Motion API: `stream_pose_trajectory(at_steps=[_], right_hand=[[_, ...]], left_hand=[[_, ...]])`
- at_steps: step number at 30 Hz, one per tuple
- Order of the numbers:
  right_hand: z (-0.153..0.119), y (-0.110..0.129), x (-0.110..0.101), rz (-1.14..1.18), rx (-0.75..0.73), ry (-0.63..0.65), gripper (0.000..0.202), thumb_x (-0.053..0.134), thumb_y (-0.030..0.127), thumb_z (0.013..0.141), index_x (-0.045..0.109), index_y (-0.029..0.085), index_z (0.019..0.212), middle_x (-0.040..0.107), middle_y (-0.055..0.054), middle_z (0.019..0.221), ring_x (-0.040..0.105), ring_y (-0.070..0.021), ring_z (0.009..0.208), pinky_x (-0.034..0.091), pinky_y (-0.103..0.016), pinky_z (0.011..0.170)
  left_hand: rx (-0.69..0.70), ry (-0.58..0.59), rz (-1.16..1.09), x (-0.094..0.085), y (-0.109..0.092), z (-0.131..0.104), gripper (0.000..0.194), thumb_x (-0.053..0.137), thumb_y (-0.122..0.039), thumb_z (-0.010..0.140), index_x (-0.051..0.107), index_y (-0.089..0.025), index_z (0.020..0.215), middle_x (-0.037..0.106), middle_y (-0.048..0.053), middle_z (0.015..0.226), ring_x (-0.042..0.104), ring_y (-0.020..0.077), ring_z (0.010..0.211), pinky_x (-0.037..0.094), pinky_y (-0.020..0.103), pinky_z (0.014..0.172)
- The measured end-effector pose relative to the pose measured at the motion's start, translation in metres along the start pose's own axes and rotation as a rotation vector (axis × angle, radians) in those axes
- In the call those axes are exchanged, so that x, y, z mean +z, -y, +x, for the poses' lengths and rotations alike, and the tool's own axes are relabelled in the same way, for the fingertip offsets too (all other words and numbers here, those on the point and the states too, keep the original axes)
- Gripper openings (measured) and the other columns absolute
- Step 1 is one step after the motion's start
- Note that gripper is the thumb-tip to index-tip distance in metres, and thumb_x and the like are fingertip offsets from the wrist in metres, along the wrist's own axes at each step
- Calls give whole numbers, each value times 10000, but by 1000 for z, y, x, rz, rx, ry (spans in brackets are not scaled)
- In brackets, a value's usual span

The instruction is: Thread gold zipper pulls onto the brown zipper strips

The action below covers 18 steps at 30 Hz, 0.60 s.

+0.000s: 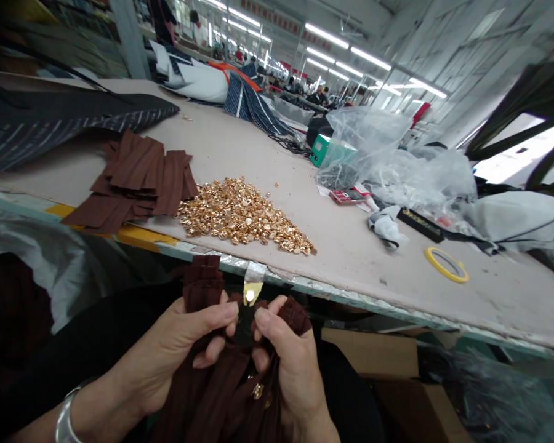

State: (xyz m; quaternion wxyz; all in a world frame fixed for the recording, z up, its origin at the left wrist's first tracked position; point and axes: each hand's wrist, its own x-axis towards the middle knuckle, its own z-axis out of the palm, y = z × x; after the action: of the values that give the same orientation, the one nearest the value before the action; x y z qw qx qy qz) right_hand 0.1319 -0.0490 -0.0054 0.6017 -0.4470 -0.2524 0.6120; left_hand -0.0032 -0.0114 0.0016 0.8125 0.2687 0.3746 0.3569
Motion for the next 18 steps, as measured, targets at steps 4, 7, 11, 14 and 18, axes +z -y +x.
stream_pose_trajectory(at_steps=[4,7,11,14,18], right_hand=[[2,3,1,-54,-22,-7,296,757,308,752,552,158,600,505,56,493,367,-23,375,297,-108,351],[3,3,0,-71,-9,-5,291,751,306,760,549,160,609,528,48,494,386,-30,388,302,-105,360],[5,4,1,-63,7,14,285,746,313,765,550,165,620,555,41,492,376,-29,382,308,-107,365],[6,4,2,-70,16,13,281,747,316,767,553,166,631,603,21,545,403,-34,405,317,-107,373],[7,4,3,-69,7,4,271,743,308,769,555,166,637,618,12,600,433,-44,446,334,-112,389]], left_hand=[[7,-11,44,-1,-1,2,261,735,-323,686,583,-153,559,465,-53,378,323,26,340,213,146,363],[-2,-12,64,-2,-1,2,269,721,-341,693,585,-153,555,447,-58,360,320,27,334,214,146,361],[6,-15,78,-1,0,2,269,721,-344,692,582,-157,558,466,-55,372,322,28,333,212,148,357],[2,-6,83,0,0,4,269,711,-346,705,580,-160,561,455,-60,364,316,28,332,212,147,358],[25,-20,110,0,1,6,269,702,-348,716,581,-160,566,460,-60,373,328,30,341,220,148,366]])
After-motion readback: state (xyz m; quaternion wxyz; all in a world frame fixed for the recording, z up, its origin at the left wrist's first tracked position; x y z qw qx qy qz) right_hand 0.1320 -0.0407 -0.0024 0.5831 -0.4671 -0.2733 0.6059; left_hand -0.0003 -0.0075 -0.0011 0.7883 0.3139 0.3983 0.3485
